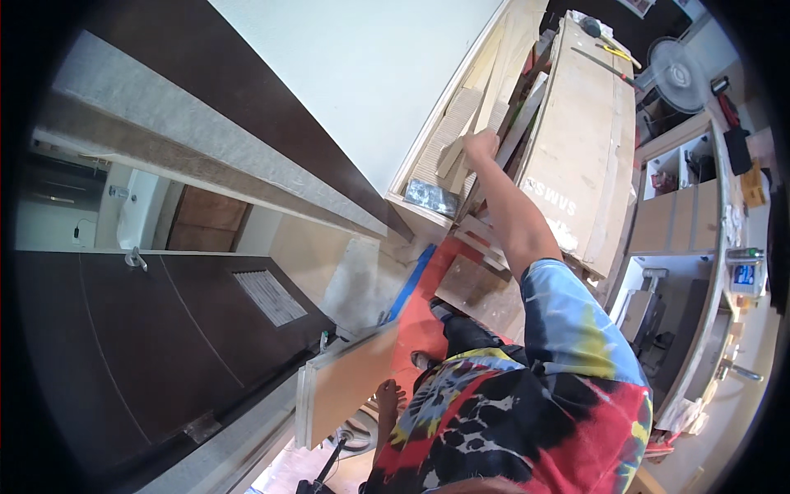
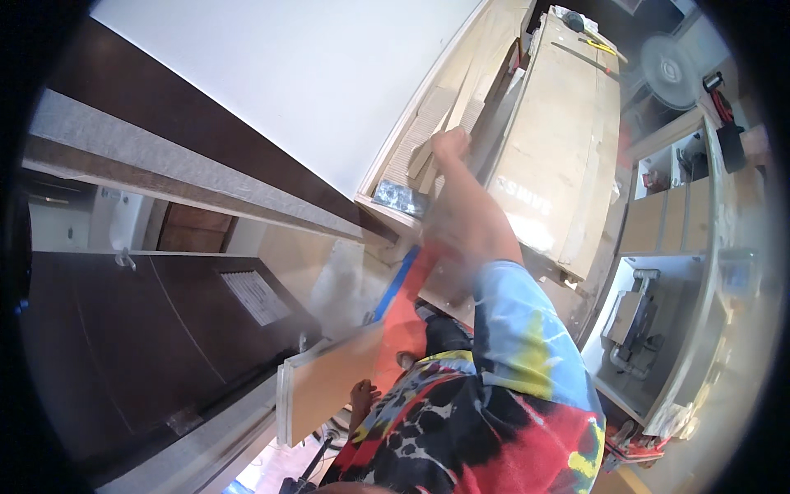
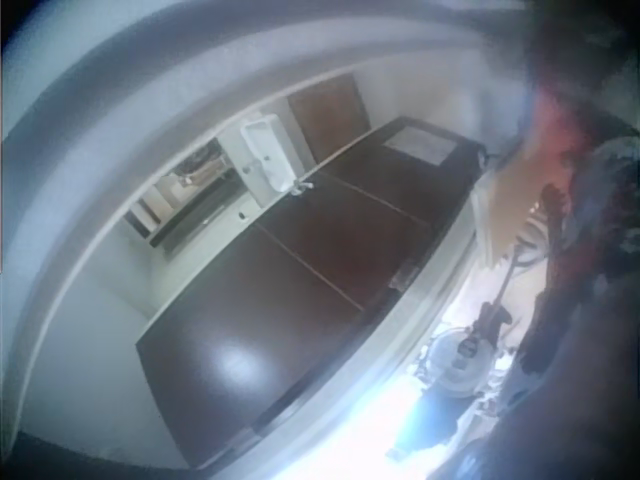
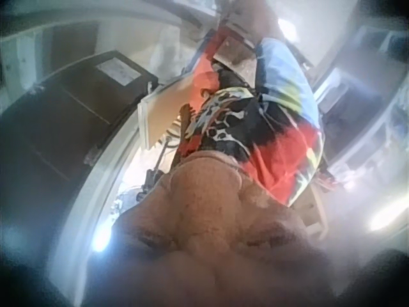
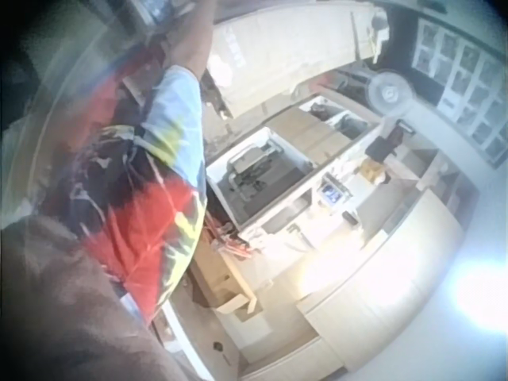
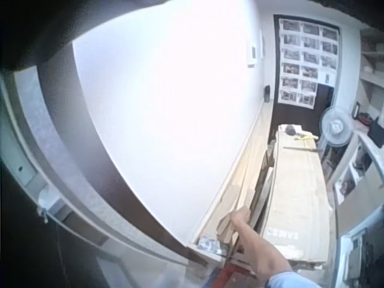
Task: The person removes cabinet doors from a kitchen unit, carries them across the room, and places them on the floor. They then retrieve wooden trim pieces from a box and apply adhesive to them using a caulking gun.
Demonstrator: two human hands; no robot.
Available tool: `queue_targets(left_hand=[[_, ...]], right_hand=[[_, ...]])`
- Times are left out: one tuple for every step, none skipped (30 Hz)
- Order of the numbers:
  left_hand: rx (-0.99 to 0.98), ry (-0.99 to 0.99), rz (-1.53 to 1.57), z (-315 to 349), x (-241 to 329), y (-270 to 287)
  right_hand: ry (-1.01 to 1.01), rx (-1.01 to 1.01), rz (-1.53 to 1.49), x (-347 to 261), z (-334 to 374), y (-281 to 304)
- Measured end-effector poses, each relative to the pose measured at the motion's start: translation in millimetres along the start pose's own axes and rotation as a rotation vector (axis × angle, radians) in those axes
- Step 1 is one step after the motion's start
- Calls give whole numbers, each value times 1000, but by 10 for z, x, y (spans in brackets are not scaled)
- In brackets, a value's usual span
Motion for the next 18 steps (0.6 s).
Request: queue_targets(left_hand=[[4, -17, 15, -6, 24, 13], [2, -26, 28, -15, 46, 19], [5, -23, 39, -21, 58, 26], [10, -37, 40, -32, 83, 28], [19, -36, 35, -40, 96, 31], [34, -39, 21, -51, 114, 30], [25, -38, 19, -57, 125, 14], [25, -39, 10, -65, 139, 1], [26, -44, 0, -67, 149, -11], [19, -41, 4, -70, 153, -24], [15, -37, 9, -68, 151, -33], [13, -22, 9, -69, 141, -40], [18, -35, 20, -66, 145, -39], [20, -40, 25, -67, 144, -40], [11, -58, 33, -66, 153, -46], [6, -34, 25, -67, 135, -49], [-7, -25, 23, -65, 129, -57], [-10, -37, 18, -62, 135, -55]], right_hand=[[-14, 4, -65, 4, 4, 29], [-51, -26, -108, 11, -3, 51], [-69, -38, -163, 3, -15, 91], [-62, -38, -183, -20, -29, 140], [-41, -21, -211, -51, -52, 202], [-20, 0, -243, -83, -79, 259], [-97, -90, -366, -67, -99, 234], [-176, -181, -492, -57, -115, 199], [-263, -264, -620, -41, -121, 156], [-274, -299, -670, -46, -146, 147], [-295, -329, -719, -31, -167, 132], [-338, -382, -762, -2, -183, 96], [-362, -407, -707, 50, -204, 69], [-404, -450, -646, 119, -221, 30], [-411, -450, -606, 179, -269, 22], [-441, -442, -568, 256, -283, -11], [-472, -470, -594, 319, -287, -56], [-458, -438, -644, 360, -296, -78]])
Point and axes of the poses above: each hand's wrist, its own z-axis away from the middle knuckle, its own y-axis out of the back of the hand, x = y × z, the point moved 6 cm from there along -z, towards the middle knuckle, and after that the axes turned 2 degrees about x, right-handed, at the moved point
